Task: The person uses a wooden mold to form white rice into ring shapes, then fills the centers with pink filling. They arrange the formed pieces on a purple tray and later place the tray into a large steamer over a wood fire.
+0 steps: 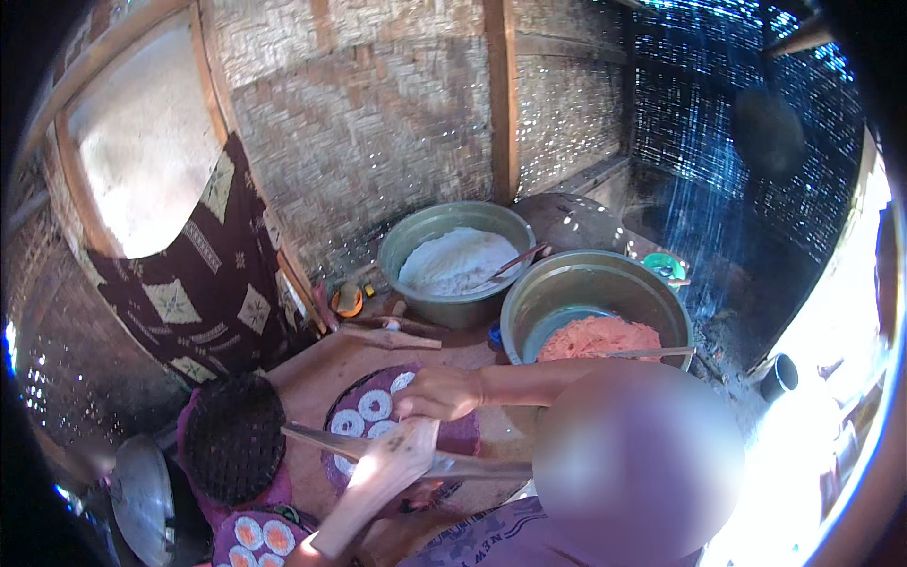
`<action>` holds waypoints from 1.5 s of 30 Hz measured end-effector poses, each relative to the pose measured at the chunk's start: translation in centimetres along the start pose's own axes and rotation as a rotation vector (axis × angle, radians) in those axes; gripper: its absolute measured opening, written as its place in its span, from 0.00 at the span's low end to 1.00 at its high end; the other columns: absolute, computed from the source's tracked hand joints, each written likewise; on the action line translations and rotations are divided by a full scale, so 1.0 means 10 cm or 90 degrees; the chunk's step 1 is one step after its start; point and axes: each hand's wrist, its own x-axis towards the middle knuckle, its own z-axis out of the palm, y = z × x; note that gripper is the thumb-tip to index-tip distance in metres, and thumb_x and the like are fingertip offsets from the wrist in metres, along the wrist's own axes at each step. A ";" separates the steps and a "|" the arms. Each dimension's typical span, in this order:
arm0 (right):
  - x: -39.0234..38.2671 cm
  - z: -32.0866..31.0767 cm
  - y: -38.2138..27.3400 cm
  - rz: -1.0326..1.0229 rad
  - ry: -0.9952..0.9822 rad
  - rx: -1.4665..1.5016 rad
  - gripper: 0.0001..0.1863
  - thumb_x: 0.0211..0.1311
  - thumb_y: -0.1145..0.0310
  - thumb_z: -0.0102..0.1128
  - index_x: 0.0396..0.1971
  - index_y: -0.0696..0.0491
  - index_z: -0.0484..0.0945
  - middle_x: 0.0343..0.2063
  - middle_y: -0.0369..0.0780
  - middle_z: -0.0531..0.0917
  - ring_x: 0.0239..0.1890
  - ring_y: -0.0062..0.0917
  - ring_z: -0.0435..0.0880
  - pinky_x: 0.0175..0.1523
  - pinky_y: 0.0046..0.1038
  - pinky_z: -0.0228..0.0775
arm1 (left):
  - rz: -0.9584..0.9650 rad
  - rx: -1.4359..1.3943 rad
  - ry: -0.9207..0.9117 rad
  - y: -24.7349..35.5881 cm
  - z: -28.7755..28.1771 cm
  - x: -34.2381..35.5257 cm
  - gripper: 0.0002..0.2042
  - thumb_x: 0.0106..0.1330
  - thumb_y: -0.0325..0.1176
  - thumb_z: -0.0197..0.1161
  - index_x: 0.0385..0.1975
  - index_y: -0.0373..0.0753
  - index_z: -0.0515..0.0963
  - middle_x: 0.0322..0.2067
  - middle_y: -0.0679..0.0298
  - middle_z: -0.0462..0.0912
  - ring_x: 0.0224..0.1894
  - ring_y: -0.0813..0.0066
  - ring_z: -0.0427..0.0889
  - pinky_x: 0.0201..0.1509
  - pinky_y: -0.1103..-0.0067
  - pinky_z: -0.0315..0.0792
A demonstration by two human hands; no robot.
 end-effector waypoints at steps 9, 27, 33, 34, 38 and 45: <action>0.58 0.09 -1.38 -0.227 0.043 0.065 0.21 0.67 0.57 0.49 0.53 0.54 0.65 0.34 0.46 0.77 0.34 0.40 0.79 0.40 0.39 0.71 | 0.028 0.166 0.024 0.02 -0.45 -0.01 0.14 0.54 0.33 0.67 0.40 0.37 0.76 0.37 0.58 0.80 0.38 0.62 0.81 0.43 0.70 0.73; 0.15 -0.14 0.06 -0.158 1.199 0.547 0.10 0.70 0.62 0.53 0.36 0.47 0.62 0.24 0.35 0.67 0.26 0.25 0.70 0.42 0.36 0.74 | 0.156 -1.204 0.788 -0.64 0.07 0.08 0.15 0.69 0.33 0.58 0.53 0.39 0.72 0.45 0.61 0.78 0.55 0.62 0.76 0.59 0.61 0.71; 0.03 1.08 0.14 0.226 0.830 0.892 0.16 0.72 0.60 0.48 0.55 0.50 0.68 0.49 0.39 0.73 0.54 0.31 0.71 0.62 0.37 0.62 | 0.157 -1.166 1.112 -1.21 -0.33 -0.20 0.13 0.67 0.39 0.56 0.21 0.45 0.66 0.21 0.70 0.66 0.25 0.75 0.65 0.31 0.74 0.64; -0.02 1.09 0.12 0.354 0.815 0.836 0.19 0.73 0.60 0.47 0.60 0.49 0.66 0.52 0.39 0.73 0.55 0.30 0.70 0.62 0.36 0.62 | 0.098 -1.200 1.130 -1.29 -0.31 -0.30 0.13 0.67 0.39 0.56 0.21 0.45 0.66 0.20 0.70 0.66 0.24 0.75 0.65 0.31 0.74 0.63; -0.09 0.84 -0.02 0.177 0.649 0.026 0.22 0.63 0.76 0.48 0.57 0.48 0.76 0.61 0.44 0.67 0.64 0.37 0.65 0.66 0.32 0.56 | 0.073 -1.170 1.132 -1.43 -0.10 -0.45 0.13 0.65 0.38 0.58 0.20 0.46 0.65 0.20 0.71 0.65 0.22 0.77 0.65 0.28 0.74 0.62; 0.04 0.79 -0.53 0.142 0.475 -0.358 0.28 0.50 0.80 0.55 0.50 0.35 0.82 0.65 0.43 0.62 0.70 0.48 0.50 0.69 0.56 0.38 | 0.031 -1.167 1.136 -1.42 -0.05 -0.45 0.12 0.64 0.37 0.59 0.20 0.46 0.66 0.19 0.72 0.64 0.22 0.79 0.65 0.27 0.76 0.63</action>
